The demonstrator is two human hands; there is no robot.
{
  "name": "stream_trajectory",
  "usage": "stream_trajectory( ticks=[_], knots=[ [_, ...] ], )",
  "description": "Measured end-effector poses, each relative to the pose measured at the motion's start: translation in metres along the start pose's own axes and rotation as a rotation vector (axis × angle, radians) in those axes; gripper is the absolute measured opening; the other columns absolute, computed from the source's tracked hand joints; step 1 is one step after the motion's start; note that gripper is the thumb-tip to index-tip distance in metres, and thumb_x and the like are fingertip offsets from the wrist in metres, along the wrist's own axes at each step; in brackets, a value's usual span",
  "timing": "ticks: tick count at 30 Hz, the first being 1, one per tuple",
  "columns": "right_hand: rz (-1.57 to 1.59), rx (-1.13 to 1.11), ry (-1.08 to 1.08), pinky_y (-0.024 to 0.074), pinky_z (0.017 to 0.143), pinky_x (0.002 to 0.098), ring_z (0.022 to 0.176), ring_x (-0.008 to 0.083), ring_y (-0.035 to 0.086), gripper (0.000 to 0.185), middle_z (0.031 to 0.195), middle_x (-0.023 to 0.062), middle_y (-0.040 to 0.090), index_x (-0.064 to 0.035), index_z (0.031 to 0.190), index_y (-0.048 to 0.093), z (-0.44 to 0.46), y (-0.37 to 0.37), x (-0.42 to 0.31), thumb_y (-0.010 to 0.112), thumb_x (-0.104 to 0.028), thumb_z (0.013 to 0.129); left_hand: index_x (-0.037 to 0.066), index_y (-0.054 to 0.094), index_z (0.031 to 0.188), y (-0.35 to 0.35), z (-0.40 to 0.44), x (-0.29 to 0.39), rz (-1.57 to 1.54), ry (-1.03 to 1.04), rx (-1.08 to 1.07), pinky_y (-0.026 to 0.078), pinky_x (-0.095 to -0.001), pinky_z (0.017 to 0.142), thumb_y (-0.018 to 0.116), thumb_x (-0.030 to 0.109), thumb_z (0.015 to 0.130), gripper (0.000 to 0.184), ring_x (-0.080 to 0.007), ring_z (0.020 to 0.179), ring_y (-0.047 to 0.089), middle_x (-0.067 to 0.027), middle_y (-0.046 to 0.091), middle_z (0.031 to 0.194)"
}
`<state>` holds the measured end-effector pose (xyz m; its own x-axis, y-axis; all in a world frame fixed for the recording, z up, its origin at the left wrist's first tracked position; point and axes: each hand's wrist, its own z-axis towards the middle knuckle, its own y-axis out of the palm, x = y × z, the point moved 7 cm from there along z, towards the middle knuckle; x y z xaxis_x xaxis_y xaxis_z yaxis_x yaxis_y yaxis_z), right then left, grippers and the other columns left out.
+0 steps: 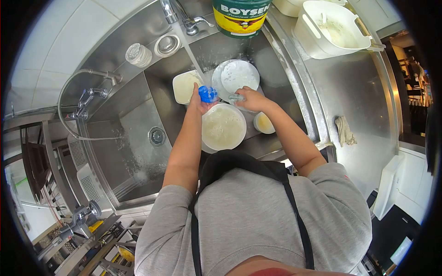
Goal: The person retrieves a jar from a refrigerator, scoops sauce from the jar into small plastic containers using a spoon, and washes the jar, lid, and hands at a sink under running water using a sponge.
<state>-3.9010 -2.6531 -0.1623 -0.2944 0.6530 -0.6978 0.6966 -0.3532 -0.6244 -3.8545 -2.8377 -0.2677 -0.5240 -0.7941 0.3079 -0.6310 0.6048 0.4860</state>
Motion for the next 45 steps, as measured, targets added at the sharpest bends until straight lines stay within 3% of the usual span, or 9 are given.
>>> stream_trajectory(
  ticks=[3,7,11,13,17,21,26,42,45],
  knots=[
    [0.025,0.028,-0.021,0.0414,0.089,0.0378,0.104,0.0331,0.053,0.046,0.117,0.0172,0.05,-0.0067,0.117,0.052,0.005,-0.007,-0.005,0.062,-0.029,0.078,0.008,0.051,0.114,-0.001,0.0,-0.005,0.07,0.093,0.026,0.053,-0.0502,0.073,0.047,0.048,0.087,0.048,-0.0301,0.087,0.062,-0.012,0.061,0.106],
    [-0.093,0.136,-0.08,0.0395,0.093,0.0355,0.111,0.0314,0.05,0.056,0.125,0.0181,0.048,-0.0081,0.128,0.044,0.058,-0.032,-0.015,0.061,-0.025,0.078,0.009,0.058,0.103,-0.007,-0.003,0.01,0.69,0.326,0.293,0.053,-0.0457,0.07,0.058,0.03,0.08,0.03,-0.0261,0.083,0.064,-0.0125,0.064,0.094],
    [0.999,0.479,0.034,0.0445,0.085,0.0354,0.099,0.0256,0.058,0.05,0.111,0.0147,0.057,-0.0026,0.121,0.049,0.109,-0.083,-0.051,0.061,-0.019,0.075,0.006,0.063,0.094,0.011,-0.008,0.04,1.295,0.725,0.43,0.05,-0.0407,0.078,0.061,0.021,0.075,0.025,-0.0315,0.085,0.063,-0.0182,0.065,0.09],
    [1.324,0.341,0.04,0.0464,0.08,0.0376,0.089,0.025,0.061,0.046,0.102,0.0127,0.061,-0.0015,0.116,0.052,0.136,-0.096,-0.069,0.063,-0.019,0.074,0.005,0.062,0.096,0.028,-0.021,0.043,1.357,0.759,0.45,0.049,-0.0401,0.08,0.06,0.021,0.075,0.026,-0.0334,0.086,0.062,-0.0191,0.064,0.092],
    [1.467,0.446,0.008,0.0471,0.075,0.0382,0.081,0.0245,0.062,0.042,0.095,0.0124,0.063,-0.0002,0.111,0.054,0.172,-0.114,-0.081,0.062,-0.02,0.074,0.003,0.062,0.098,0.04,-0.019,0.049,1.457,0.765,0.473,0.047,-0.0401,0.082,0.06,0.021,0.075,0.028,-0.0356,0.09,0.061,-0.0195,0.064,0.094],
    [1.464,0.505,0.025,0.0462,0.074,0.0369,0.083,0.0251,0.062,0.038,0.095,0.0124,0.064,0.0032,0.104,0.056,0.171,-0.117,-0.081,0.061,-0.021,0.076,0.002,0.062,0.096,0.046,-0.023,0.055,1.332,0.796,0.452,0.051,-0.0393,0.075,0.06,0.019,0.075,0.027,-0.0317,0.087,0.063,-0.018,0.065,0.09],
    [1.569,0.469,0.005,0.0472,0.081,0.0376,0.093,0.0234,0.06,0.033,0.1,0.0095,0.062,-0.0029,0.109,0.055,0.17,-0.125,-0.096,0.058,-0.018,0.08,0.004,0.056,0.106,0.039,-0.019,0.039,0.617,0.415,0.278,0.054,-0.0375,0.055,0.057,0.014,0.079,0.029,-0.0228,0.079,0.064,-0.0121,0.063,0.094],
    [1.527,0.521,0.017,0.0479,0.075,0.0394,0.084,0.0265,0.062,0.036,0.094,0.0145,0.063,0.0045,0.103,0.055,0.168,-0.141,-0.115,0.06,-0.019,0.077,0.01,0.047,0.117,0.031,-0.005,0.04,0.508,0.301,0.191,0.048,-0.0417,0.069,0.059,0.018,0.084,0.036,-0.0229,0.092,0.056,-0.0079,0.057,0.106],
    [1.511,0.465,0.085,0.0444,0.083,0.0384,0.093,0.022,0.059,0.035,0.101,0.0074,0.062,-0.0054,0.111,0.055,0.166,-0.139,-0.12,0.059,-0.021,0.08,0.012,0.047,0.116,0.027,-0.002,0.037,0.404,0.275,0.196,0.048,-0.0375,0.067,0.059,0.02,0.085,0.034,-0.0214,0.09,0.057,-0.0068,0.058,0.103]
  ],
)
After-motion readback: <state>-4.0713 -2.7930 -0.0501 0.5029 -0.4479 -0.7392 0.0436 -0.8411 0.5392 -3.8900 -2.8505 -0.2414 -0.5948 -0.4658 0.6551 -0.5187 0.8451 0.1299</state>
